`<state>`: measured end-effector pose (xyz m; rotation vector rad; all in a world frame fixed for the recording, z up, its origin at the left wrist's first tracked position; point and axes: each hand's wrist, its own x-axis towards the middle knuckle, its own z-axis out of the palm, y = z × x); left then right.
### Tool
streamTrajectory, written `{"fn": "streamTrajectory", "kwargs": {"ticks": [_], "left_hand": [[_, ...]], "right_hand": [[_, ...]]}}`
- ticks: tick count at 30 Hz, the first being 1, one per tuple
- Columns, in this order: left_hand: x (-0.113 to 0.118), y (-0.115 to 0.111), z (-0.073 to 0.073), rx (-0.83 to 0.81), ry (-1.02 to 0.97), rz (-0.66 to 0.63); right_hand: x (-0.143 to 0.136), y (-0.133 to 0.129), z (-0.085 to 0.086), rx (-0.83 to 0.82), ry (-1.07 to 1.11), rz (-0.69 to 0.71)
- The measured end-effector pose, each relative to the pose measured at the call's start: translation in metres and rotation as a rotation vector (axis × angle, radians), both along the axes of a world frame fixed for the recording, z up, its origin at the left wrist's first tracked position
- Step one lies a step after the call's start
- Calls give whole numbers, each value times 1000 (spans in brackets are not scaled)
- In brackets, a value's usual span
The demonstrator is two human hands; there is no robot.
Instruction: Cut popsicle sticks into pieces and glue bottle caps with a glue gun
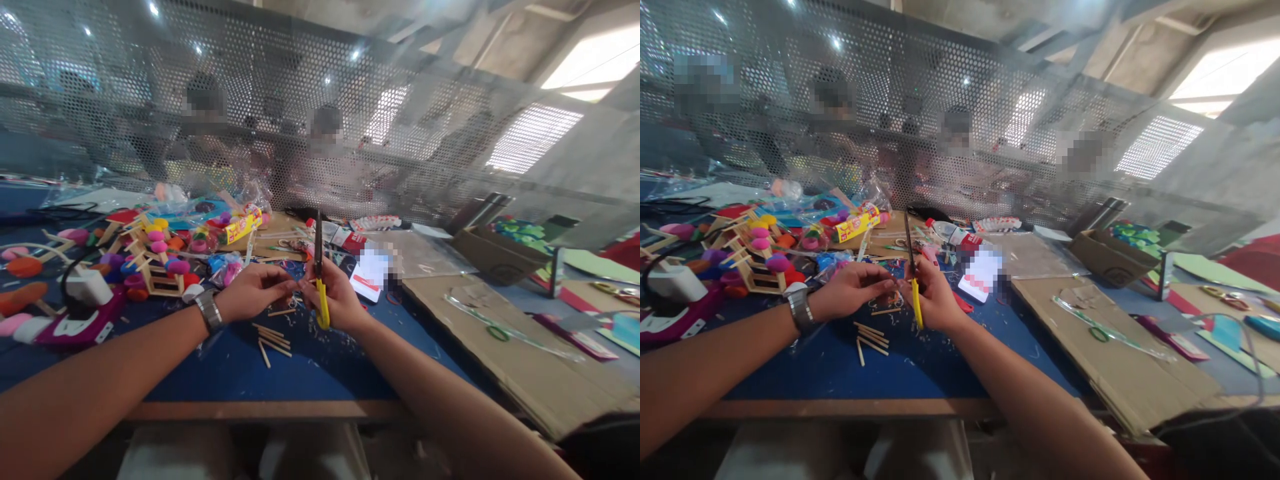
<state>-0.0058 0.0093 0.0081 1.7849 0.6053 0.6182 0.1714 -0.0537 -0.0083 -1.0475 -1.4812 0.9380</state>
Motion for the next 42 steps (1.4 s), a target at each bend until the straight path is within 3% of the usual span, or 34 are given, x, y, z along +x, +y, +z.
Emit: {"fn": "streamTrajectory", "kwargs": {"ticks": [7, 16, 31, 42], "left_hand": [[2, 3, -2, -123, 7, -50], [-2, 11, -7, 79, -35, 75], [-3, 10, -10, 334, 73, 70], [-8, 2, -4, 585, 347, -69]], "right_hand": [[0, -1, -4, 69, -6, 33], [0, 7, -4, 22, 170, -85], [13, 12, -14, 124, -228, -238], [24, 13, -10, 172, -424, 16]]}}
